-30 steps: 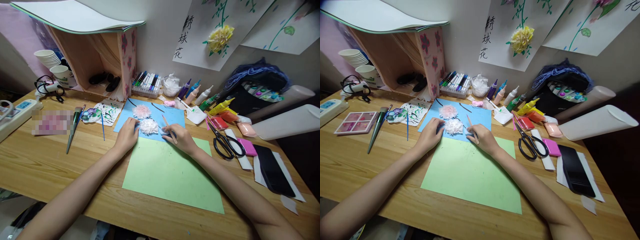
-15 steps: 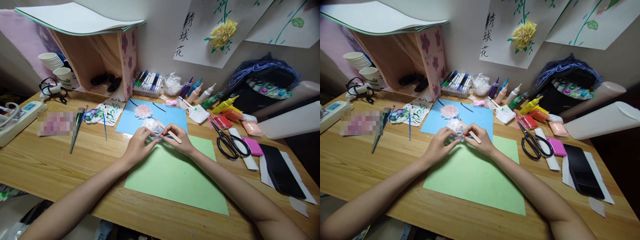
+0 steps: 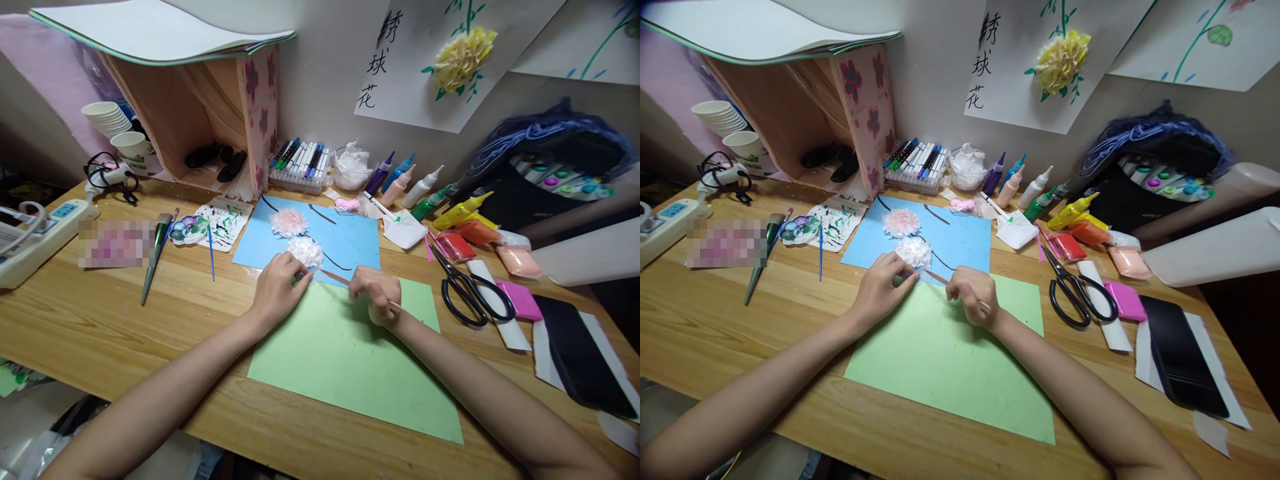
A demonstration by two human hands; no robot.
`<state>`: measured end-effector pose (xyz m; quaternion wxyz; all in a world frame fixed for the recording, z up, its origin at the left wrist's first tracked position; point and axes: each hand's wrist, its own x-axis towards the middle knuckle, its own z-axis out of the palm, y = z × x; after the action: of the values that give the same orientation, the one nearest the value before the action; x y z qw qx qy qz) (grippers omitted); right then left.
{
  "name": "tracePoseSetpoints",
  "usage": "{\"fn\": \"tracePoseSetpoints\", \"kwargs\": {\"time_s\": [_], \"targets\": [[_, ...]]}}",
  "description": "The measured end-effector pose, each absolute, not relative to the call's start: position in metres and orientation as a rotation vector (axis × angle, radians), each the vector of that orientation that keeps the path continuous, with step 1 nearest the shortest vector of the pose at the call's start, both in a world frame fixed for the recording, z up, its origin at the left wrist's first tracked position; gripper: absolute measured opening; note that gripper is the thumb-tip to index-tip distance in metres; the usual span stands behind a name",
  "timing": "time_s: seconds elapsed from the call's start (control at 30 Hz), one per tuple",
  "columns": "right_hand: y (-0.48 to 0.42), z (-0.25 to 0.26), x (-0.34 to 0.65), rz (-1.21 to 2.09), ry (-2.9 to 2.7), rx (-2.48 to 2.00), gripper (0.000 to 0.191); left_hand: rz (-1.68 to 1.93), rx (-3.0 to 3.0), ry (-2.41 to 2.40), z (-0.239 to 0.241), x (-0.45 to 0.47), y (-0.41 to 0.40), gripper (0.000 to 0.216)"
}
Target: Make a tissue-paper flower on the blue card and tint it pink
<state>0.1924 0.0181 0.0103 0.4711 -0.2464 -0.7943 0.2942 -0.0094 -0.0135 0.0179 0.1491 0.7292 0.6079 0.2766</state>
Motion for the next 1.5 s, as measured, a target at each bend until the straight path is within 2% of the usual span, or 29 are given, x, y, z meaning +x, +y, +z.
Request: {"fn": "tracePoseSetpoints", "kwargs": {"time_s": [0.17, 0.47, 0.53, 0.73, 0.93, 1.07, 1.23, 1.5], "targets": [[0.021, 0.009, 0.186, 0.594, -2.130, -0.477, 0.039, 0.824, 2.140, 1.831, 0.015, -0.007, -0.010, 0.015], [0.024, 0.007, 0.183, 0.554, -2.208, -0.552, 0.035, 1.018, 1.994, 1.886, 0.014, -0.026, 0.005, 0.019], [0.024, 0.006, 0.183, 0.552, -2.211, -0.556, 0.035, 0.990, 1.966, 1.900, 0.011, -0.037, 0.013, 0.011], [0.025, 0.002, 0.182, 0.602, -2.186, -0.587, 0.033, 0.901, 1.970, 1.821, 0.001, -0.055, 0.026, 0.019], [0.026, 0.009, 0.172, 0.815, -2.032, -0.800, 0.044, 0.885, 1.942, 1.818, 0.002, -0.054, 0.026, 0.018], [0.038, 0.030, 0.156, 1.095, -1.881, -1.053, 0.050, 0.886, 1.935, 1.811, 0.002, -0.054, 0.027, 0.017], [0.061, 0.060, 0.130, 1.226, -1.942, -1.283, 0.051, 0.888, 1.938, 1.800, 0.001, -0.055, 0.028, 0.017], [0.073, 0.066, 0.132, 1.314, -2.057, -1.201, 0.055, 0.891, 1.964, 1.797, 0.000, -0.056, 0.028, 0.017]]}}
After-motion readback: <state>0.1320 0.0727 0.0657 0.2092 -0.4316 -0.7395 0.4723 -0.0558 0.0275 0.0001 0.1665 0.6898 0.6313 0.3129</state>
